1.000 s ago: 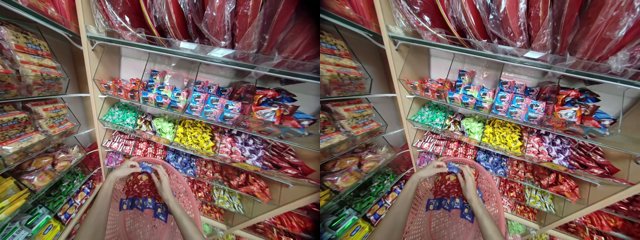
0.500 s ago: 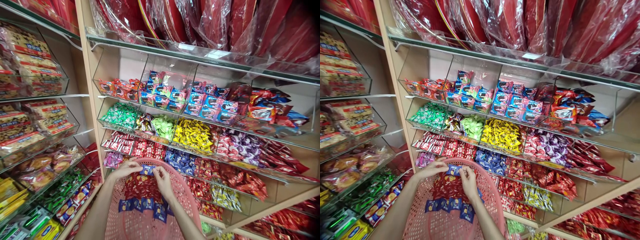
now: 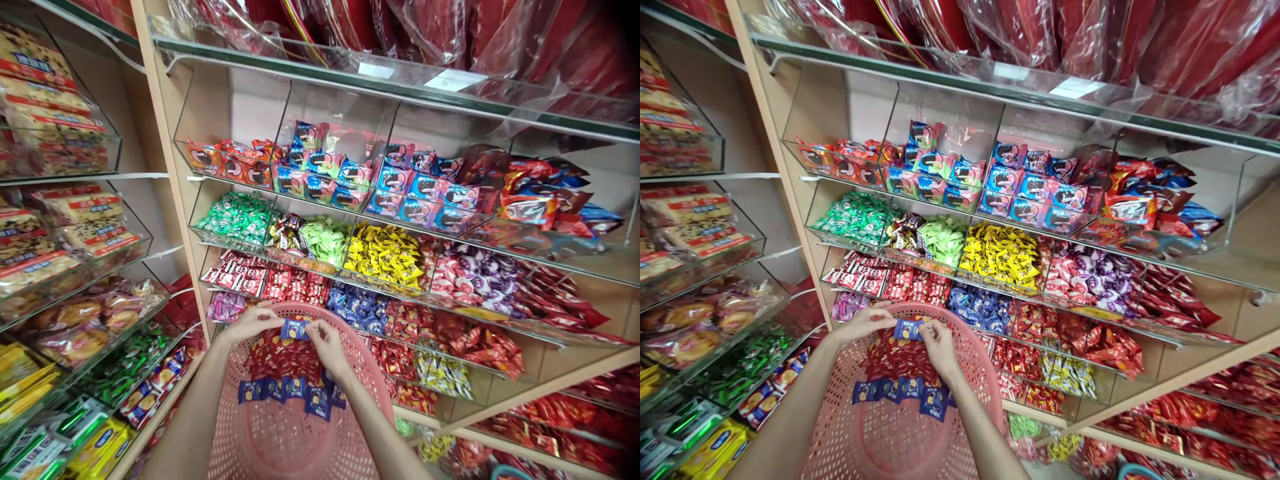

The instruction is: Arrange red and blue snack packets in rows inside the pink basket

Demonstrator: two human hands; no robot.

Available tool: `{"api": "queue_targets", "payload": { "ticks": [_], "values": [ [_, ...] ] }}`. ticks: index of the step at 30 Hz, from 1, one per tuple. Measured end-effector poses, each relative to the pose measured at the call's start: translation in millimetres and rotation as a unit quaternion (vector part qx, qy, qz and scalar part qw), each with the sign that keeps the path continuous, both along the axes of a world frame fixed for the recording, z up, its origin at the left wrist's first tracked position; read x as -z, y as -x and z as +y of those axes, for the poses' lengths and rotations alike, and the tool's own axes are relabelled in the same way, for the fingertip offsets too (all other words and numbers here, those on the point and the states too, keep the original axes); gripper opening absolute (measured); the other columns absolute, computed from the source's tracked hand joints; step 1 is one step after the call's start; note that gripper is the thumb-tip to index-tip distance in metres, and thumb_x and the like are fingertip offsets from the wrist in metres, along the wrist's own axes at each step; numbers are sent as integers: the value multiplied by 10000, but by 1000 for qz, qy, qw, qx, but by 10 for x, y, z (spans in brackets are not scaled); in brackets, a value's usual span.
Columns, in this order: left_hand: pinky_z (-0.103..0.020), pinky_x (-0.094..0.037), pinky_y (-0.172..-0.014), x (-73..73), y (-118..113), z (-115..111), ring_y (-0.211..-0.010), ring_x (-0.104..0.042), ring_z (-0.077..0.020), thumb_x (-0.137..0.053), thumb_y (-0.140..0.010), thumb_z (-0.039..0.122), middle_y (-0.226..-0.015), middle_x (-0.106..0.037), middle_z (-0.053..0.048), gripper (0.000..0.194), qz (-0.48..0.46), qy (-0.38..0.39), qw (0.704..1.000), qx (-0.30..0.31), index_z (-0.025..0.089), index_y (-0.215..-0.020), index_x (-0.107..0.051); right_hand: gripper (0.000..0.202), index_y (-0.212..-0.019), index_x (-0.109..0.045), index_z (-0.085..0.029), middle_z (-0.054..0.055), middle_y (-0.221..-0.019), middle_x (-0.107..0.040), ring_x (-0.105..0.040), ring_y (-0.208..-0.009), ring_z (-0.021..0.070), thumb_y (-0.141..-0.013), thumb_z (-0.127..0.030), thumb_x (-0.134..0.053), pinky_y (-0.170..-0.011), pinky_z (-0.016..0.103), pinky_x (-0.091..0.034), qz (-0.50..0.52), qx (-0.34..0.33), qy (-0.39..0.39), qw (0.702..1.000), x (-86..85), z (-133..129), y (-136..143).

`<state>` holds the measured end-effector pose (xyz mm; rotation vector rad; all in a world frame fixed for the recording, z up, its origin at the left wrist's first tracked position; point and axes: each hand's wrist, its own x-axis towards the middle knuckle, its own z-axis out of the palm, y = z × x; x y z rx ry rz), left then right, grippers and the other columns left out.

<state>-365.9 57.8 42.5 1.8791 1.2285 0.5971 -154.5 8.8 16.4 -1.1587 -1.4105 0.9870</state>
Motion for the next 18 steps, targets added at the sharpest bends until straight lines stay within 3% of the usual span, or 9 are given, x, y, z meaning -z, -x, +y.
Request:
{"api": "queue_targets", "payload": {
  "ticks": [4,9,13,18],
  "values": [
    [-294,-226,-1036,-40,-19,-1,-1286,-265,-211,-472,-675,636,-1154,-582,42,432,20,-3,1000,1,271,-774,-680,342,-639,-483,-171,-47,-519,-490,-412,-441,67,-698,-499,-557,-452,193,-313,-22,-70,140,987,-52,-147,-270],
    [-290,-252,-1023,7,-6,29,-1279,-279,-210,-457,-680,645,-1227,-529,30,466,29,-7,1000,-3,271,-834,-687,306,-616,-487,-169,-32,-514,-569,-474,-402,67,-650,-450,-604,-409,175,-342,-91,-139,333,928,182,-401,-528],
    [-309,-247,-1027,33,4,41,-1290,-253,-214,-450,-680,648,-1287,-476,43,465,29,-3,1000,-1,279,-839,-685,208,-566,-486,-168,-27,-499,-569,-471,-379,62,-709,-300,-561,-379,165,-350,-152,-126,385,902,366,-457,-617],
    [-324,-240,-1032,23,6,43,-1285,-263,-224,-444,-669,661,-1293,-472,38,486,36,-4,999,-2,277,-846,-683,215,-531,-503,-164,-24,-469,-548,-447,-351,54,-737,-215,-538,-341,148,-332,-207,-136,413,876,355,-410,-712]
  ]
}}
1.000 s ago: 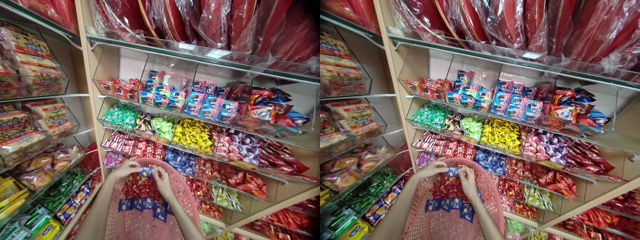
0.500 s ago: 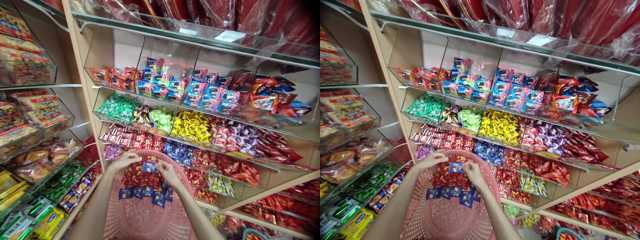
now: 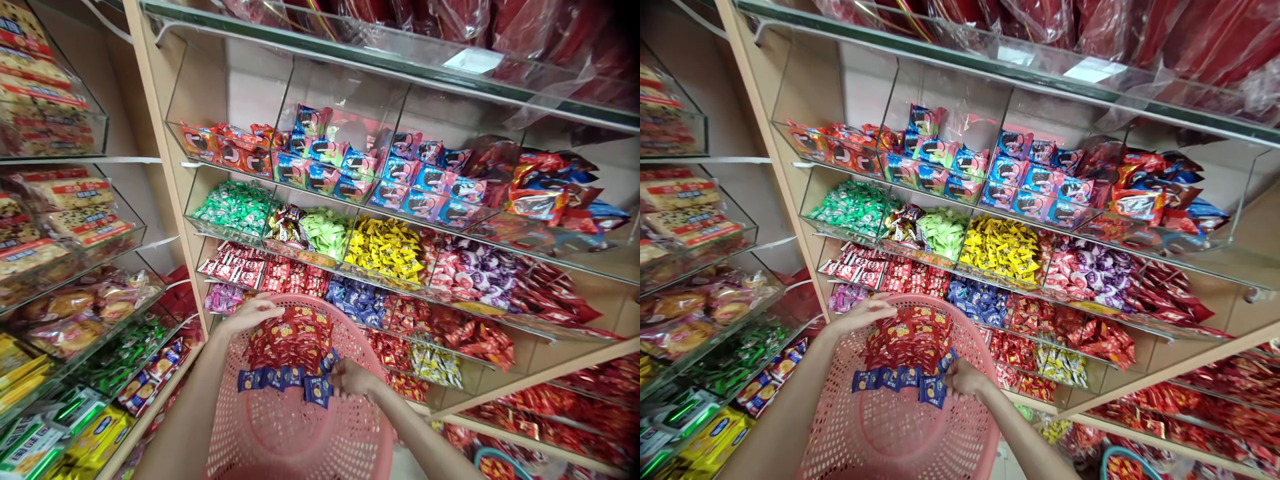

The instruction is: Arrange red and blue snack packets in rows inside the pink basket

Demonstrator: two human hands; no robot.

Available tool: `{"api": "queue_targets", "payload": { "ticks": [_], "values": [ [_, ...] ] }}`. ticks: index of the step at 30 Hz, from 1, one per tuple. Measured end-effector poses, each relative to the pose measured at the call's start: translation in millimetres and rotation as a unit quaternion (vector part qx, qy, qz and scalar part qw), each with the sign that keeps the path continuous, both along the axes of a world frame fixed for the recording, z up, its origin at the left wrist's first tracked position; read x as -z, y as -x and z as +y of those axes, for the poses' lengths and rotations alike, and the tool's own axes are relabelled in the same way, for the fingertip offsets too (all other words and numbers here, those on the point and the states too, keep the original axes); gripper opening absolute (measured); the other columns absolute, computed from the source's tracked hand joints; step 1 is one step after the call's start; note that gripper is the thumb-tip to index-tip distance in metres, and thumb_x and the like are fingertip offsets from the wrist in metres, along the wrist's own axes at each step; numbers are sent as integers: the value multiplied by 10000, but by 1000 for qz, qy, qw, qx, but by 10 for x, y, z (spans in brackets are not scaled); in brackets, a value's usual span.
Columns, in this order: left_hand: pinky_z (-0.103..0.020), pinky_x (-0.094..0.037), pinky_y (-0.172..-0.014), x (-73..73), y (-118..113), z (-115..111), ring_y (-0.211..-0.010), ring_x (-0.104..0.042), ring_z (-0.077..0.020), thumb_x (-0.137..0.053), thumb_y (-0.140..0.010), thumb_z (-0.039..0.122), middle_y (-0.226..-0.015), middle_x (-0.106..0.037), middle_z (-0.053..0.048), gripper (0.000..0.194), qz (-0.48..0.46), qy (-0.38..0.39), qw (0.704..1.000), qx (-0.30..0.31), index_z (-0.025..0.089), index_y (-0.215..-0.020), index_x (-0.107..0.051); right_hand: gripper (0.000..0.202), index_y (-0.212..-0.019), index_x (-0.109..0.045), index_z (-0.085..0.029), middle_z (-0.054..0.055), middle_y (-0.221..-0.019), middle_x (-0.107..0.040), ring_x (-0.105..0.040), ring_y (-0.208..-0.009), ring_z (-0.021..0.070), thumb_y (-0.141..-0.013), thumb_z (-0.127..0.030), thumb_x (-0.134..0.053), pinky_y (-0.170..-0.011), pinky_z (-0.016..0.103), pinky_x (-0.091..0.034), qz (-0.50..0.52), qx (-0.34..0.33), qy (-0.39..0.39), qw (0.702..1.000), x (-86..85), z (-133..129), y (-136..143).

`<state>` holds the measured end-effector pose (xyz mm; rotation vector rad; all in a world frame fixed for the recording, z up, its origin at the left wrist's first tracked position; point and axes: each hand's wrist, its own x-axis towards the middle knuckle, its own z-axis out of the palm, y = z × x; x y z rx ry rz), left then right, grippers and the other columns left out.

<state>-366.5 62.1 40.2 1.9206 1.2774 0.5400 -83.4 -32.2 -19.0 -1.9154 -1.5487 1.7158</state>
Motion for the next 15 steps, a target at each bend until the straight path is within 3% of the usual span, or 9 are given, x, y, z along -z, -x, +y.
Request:
{"api": "queue_targets", "payload": {
  "ticks": [15],
  "values": [
    [-297,-263,-1022,-54,-28,-39,-1274,-290,-222,-463,-659,660,-1244,-515,45,464,-4,-3,1000,-9,273,-792,-684,262,-481,-483,-130,13,-432,-549,-492,-348,85,-740,-102,-504,-341,170,-377,-79,26,73,994,157,155,3]
  ]
}}
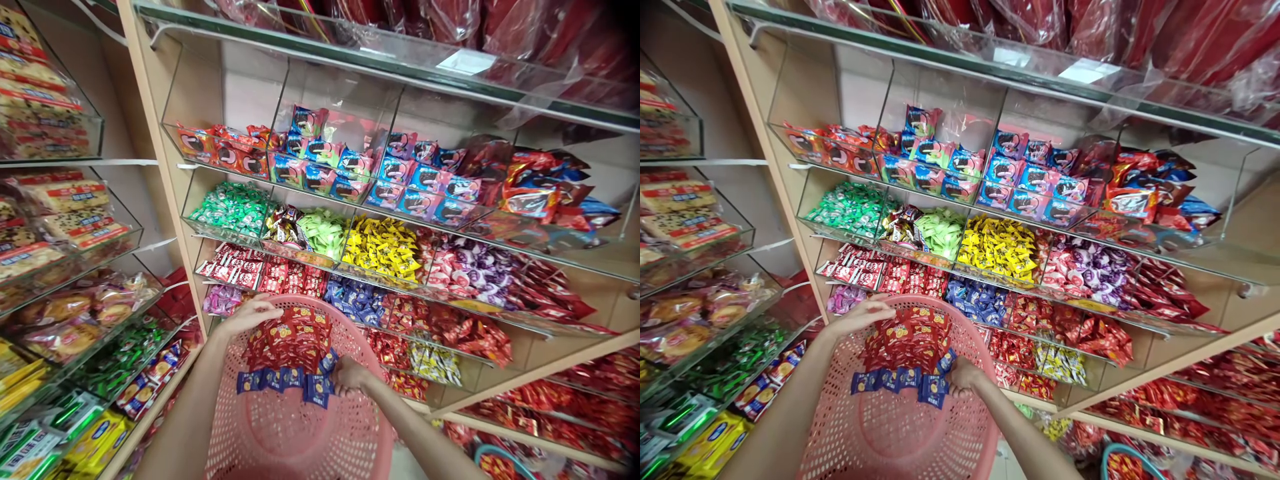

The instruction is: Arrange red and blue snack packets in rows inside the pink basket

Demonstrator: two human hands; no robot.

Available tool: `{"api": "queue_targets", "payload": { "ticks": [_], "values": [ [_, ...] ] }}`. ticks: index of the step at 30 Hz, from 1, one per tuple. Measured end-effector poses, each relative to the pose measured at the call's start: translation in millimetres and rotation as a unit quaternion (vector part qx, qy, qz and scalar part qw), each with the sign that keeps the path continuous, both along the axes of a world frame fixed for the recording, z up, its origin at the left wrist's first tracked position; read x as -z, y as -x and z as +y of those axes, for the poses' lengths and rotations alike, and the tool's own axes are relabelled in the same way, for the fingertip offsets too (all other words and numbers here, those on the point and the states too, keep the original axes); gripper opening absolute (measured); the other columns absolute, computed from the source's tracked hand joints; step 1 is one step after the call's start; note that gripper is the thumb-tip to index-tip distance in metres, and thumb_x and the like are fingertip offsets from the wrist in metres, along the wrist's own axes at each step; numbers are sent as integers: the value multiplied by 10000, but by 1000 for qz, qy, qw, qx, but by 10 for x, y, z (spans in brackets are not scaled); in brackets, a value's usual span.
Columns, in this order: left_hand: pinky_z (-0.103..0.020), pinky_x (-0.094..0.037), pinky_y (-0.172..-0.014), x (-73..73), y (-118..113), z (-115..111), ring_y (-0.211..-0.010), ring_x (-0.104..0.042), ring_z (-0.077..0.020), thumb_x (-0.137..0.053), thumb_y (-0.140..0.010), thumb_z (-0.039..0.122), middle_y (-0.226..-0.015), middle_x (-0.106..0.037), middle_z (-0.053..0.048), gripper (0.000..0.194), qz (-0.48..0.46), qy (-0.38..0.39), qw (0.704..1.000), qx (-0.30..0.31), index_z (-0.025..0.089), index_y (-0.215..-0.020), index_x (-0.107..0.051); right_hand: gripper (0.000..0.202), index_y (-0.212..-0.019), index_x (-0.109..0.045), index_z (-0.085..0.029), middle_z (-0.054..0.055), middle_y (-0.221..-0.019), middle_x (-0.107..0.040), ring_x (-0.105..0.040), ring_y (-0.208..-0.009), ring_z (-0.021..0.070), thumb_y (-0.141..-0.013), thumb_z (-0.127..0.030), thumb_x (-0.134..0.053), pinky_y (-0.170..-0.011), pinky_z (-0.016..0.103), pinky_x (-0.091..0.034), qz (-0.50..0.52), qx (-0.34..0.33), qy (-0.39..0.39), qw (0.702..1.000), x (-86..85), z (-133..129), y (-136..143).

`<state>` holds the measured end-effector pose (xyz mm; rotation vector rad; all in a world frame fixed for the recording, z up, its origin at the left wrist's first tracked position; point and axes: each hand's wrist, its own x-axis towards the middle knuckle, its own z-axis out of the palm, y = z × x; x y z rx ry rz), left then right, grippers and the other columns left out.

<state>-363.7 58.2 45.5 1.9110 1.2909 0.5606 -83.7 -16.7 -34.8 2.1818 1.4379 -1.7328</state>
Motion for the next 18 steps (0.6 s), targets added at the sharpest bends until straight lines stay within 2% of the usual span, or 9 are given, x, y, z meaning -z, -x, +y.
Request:
{"api": "queue_targets", "payload": {
  "ticks": [5,10,12,14,16,18],
  "values": [
    [-319,-235,-1037,-27,0,-16,-1293,-251,-231,-468,-665,648,-1172,-577,43,447,-5,4,1000,9,282,-801,-686,282,-412,-462,-153,1,-356,-511,-452,-301,84,-680,-112,-542,-330,172,-367,-20,-11,-31,999,41,21,26],
    [-319,-215,-1046,-33,-4,-17,-1285,-268,-231,-468,-659,654,-1139,-598,16,462,-4,5,1000,3,273,-798,-689,287,-415,-449,-187,-16,-303,-456,-447,-301,107,-690,-121,-494,-349,202,-382,-61,-22,-83,994,37,0,47],
    [-311,-223,-1042,-36,-6,-19,-1279,-278,-232,-466,-662,653,-1145,-591,19,463,-6,3,1000,4,269,-795,-687,297,-415,-440,-193,-2,-321,-470,-457,-315,119,-702,-157,-504,-375,230,-389,-92,-29,-121,988,-60,-3,42],
    [-299,-249,-1029,-37,-7,-19,-1268,-295,-234,-464,-666,651,-1138,-590,26,456,-11,5,1000,7,268,-779,-685,313,-421,-441,-195,15,-348,-494,-469,-334,127,-722,-224,-519,-404,244,-382,-115,-41,-181,976,-227,31,-3],
    [-294,-261,-1022,-34,-6,-13,-1264,-301,-237,-467,-666,649,-1137,-586,31,447,-15,6,1000,6,266,-748,-681,339,-426,-455,-190,30,-375,-518,-487,-367,129,-745,-290,-514,-439,241,-368,-135,-46,-263,954,-430,124,-109],
    [-304,-246,-1032,-28,-7,-3,-1270,-288,-241,-473,-663,648,-1151,-576,31,440,-14,4,1000,6,262,-722,-676,352,-431,-478,-180,45,-410,-544,-510,-428,129,-757,-312,-507,-485,232,-358,-169,-27,-356,919,-606,275,-278]
  ]
}}
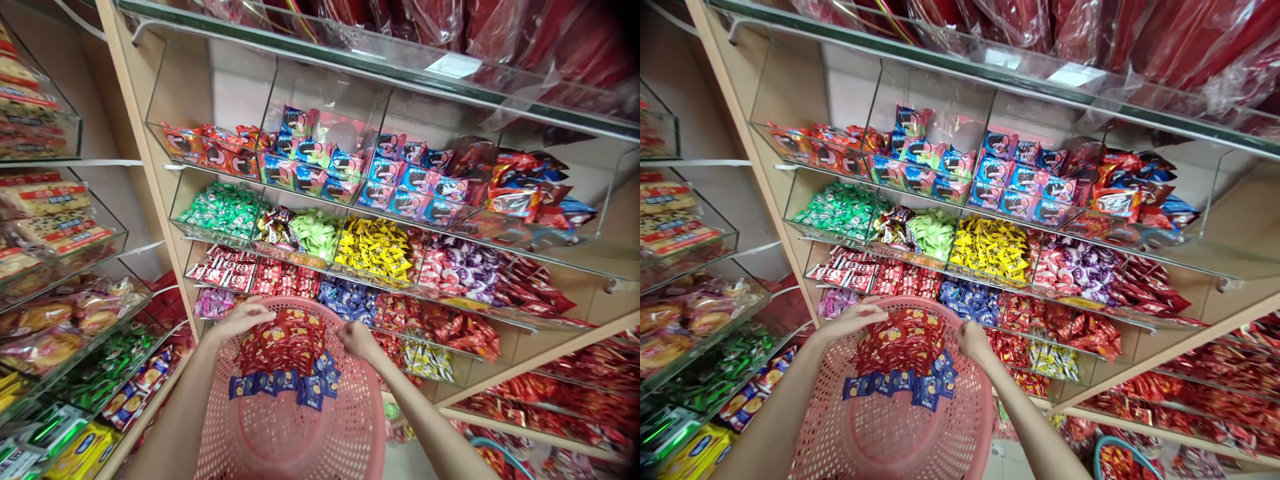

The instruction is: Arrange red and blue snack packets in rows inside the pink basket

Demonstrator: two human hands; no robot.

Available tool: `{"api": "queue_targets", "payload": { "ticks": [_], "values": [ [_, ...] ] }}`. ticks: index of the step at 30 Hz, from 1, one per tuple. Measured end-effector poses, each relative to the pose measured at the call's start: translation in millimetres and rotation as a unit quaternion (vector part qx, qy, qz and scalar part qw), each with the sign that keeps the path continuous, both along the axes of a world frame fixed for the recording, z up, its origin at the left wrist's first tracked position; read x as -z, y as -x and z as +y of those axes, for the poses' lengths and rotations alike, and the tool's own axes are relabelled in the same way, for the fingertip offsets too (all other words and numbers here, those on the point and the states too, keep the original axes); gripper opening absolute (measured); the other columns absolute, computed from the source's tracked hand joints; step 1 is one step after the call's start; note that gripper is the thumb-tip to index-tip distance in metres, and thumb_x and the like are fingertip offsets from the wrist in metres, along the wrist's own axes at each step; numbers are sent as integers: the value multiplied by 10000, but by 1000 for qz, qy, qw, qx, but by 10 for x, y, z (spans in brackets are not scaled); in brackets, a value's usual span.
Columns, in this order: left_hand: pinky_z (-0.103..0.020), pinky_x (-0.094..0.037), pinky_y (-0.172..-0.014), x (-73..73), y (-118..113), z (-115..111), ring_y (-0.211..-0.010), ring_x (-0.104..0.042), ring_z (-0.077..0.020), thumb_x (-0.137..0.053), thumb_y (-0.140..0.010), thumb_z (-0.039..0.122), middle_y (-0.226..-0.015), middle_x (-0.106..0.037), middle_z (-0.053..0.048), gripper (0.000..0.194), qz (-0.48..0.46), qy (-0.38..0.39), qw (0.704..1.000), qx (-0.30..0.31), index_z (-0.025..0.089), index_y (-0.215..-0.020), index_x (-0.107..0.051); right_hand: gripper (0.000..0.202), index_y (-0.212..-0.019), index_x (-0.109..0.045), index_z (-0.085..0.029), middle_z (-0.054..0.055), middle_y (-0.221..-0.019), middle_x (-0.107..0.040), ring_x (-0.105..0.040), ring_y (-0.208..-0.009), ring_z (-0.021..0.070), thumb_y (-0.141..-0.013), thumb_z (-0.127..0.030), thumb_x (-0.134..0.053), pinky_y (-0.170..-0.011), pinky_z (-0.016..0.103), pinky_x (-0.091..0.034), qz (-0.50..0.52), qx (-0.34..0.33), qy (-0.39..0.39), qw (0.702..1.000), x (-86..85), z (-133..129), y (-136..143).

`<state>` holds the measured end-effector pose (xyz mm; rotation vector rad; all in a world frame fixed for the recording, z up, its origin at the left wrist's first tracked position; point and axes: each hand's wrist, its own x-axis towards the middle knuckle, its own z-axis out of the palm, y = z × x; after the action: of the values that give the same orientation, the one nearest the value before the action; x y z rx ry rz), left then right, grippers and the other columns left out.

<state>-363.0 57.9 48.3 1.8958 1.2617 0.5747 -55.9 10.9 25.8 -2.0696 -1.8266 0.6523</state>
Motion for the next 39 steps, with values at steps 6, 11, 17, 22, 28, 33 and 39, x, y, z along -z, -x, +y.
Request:
{"api": "queue_targets", "payload": {
  "ticks": [6,11,17,22,28,33,39],
  "values": [
    [-328,-222,-1046,9,-7,14,-1291,-255,-234,-468,-671,647,-1218,-534,7,446,5,-4,1000,3,259,-752,-673,197,-613,-595,-142,45,-534,-617,-546,-497,114,-752,-241,-497,-500,192,-343,11,111,-85,990,11,533,-499],
    [-342,-226,-1045,-21,-17,-7,-1292,-253,-224,-461,-676,646,-1206,-543,7,441,14,-4,1000,3,264,-748,-670,247,-595,-606,-136,58,-562,-636,-572,-530,119,-768,-260,-482,-505,180,-358,16,126,-65,990,268,814,-452],
    [-349,-247,-1037,-37,-22,-31,-1288,-261,-240,-484,-666,641,-1270,-488,5,426,11,-1,1000,-8,273,-762,-677,265,-591,-597,-159,95,-575,-640,-611,-618,156,-757,-345,-506,-521,190,-379,2,164,-57,985,343,943,-299],
    [-364,-241,-1040,8,-18,-14,-1290,-258,-244,-485,-650,660,-1335,-417,10,444,17,1,1000,-22,273,-752,-676,276,-595,-589,-172,86,-599,-650,-613,-621,160,-751,-377,-491,-517,195,-391,20,178,-57,982,388,965,-285],
    [-372,-235,-1043,-37,-34,-53,-1288,-264,-239,-476,-669,648,-1327,-427,-10,438,13,0,1000,-22,270,-762,-675,343,-528,-547,-177,70,-569,-638,-581,-522,138,-755,-418,-458,-515,198,-394,67,190,-78,976,382,934,-297],
    [-361,-239,-1041,-47,-31,-54,-1291,-251,-243,-457,-684,639,-1266,-498,12,442,7,2,1000,-12,269,-782,-679,387,-539,-519,-182,47,-511,-607,-521,-422,122,-763,-485,-435,-454,207,-371,112,179,-107,972,259,687,-360],
    [-342,-202,-1061,9,-18,-10,-1302,-231,-227,-393,-722,644,-1201,-558,14,491,-6,-3,1000,-5,260,-776,-695,433,-622,-494,-192,14,-467,-561,-473,-383,124,-776,-585,-399,-456,230,-365,183,49,-190,963,34,145,-120]
  ]
}}
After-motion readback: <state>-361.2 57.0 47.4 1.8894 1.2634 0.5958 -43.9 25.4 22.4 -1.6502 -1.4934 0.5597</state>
